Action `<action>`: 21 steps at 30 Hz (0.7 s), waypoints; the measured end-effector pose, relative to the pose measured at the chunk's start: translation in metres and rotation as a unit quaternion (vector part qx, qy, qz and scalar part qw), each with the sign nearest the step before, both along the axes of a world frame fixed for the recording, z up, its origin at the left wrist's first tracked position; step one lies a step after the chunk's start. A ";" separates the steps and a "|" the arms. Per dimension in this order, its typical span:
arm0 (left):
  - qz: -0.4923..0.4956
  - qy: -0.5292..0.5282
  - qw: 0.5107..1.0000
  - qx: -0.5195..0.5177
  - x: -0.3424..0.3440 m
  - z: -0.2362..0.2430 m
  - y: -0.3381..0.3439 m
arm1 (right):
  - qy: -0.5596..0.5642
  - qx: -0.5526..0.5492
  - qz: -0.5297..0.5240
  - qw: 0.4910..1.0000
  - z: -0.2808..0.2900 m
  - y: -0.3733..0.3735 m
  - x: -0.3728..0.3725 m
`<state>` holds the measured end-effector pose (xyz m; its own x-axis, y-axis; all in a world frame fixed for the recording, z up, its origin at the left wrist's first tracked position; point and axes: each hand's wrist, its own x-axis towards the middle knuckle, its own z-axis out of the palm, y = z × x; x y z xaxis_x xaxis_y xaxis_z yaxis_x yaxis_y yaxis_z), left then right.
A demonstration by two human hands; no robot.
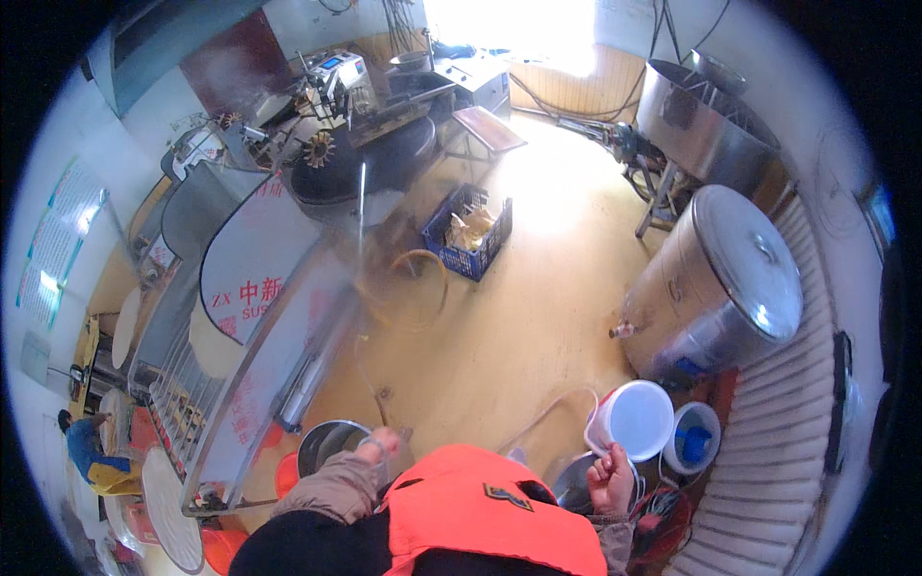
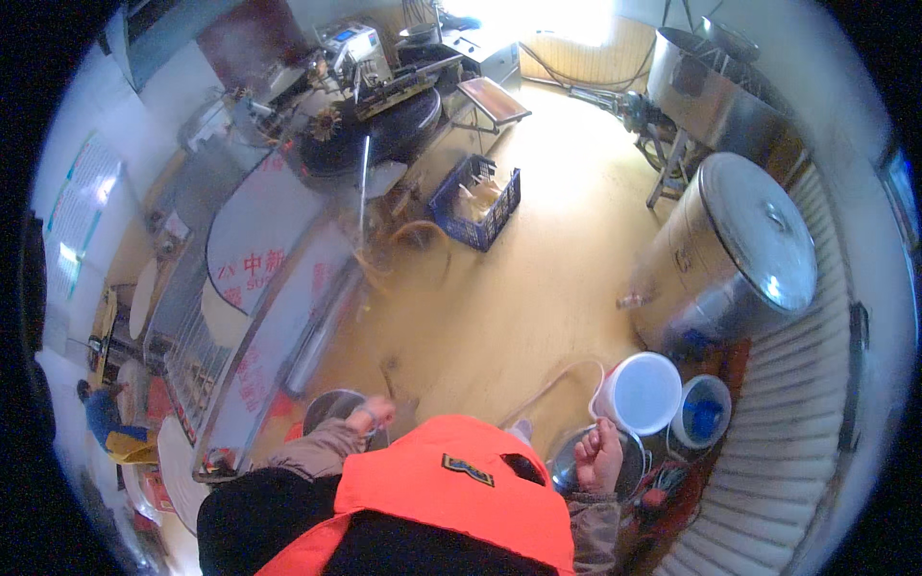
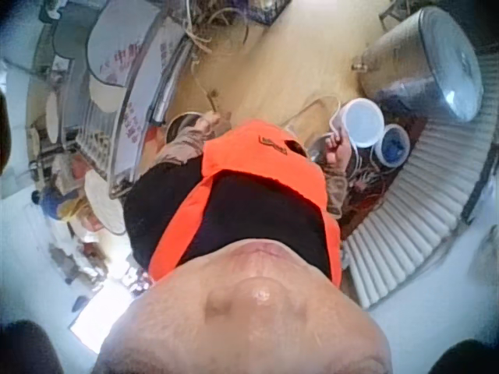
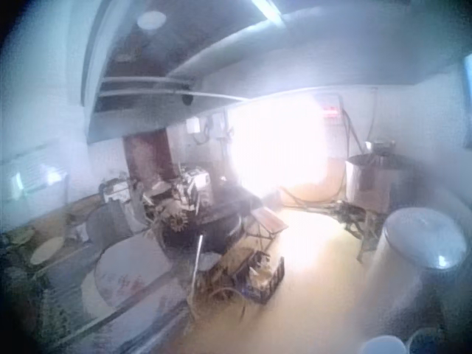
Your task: The person operates a dough sheeter machine, feeds dough through rollers, and stacks the resulting thin sheets. They then wipe a large circular pan with a cloth, handle a plastic lid, and pour a white liquid from a bucket through a sieve into a metal bowl.
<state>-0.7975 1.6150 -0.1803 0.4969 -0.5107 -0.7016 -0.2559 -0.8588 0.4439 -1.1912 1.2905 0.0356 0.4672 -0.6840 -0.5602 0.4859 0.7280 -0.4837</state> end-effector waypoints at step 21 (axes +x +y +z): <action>0.323 0.228 0.908 -0.139 0.239 -0.009 -0.506 | 0.028 -0.072 0.148 0.986 0.021 -0.510 0.367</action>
<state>-0.5584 1.1094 -0.1898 0.4460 -0.4053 -0.7980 0.5261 -0.6026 0.6002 -0.8245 0.7807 0.0567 0.6290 -0.5968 -0.4982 0.2330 0.7561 -0.6115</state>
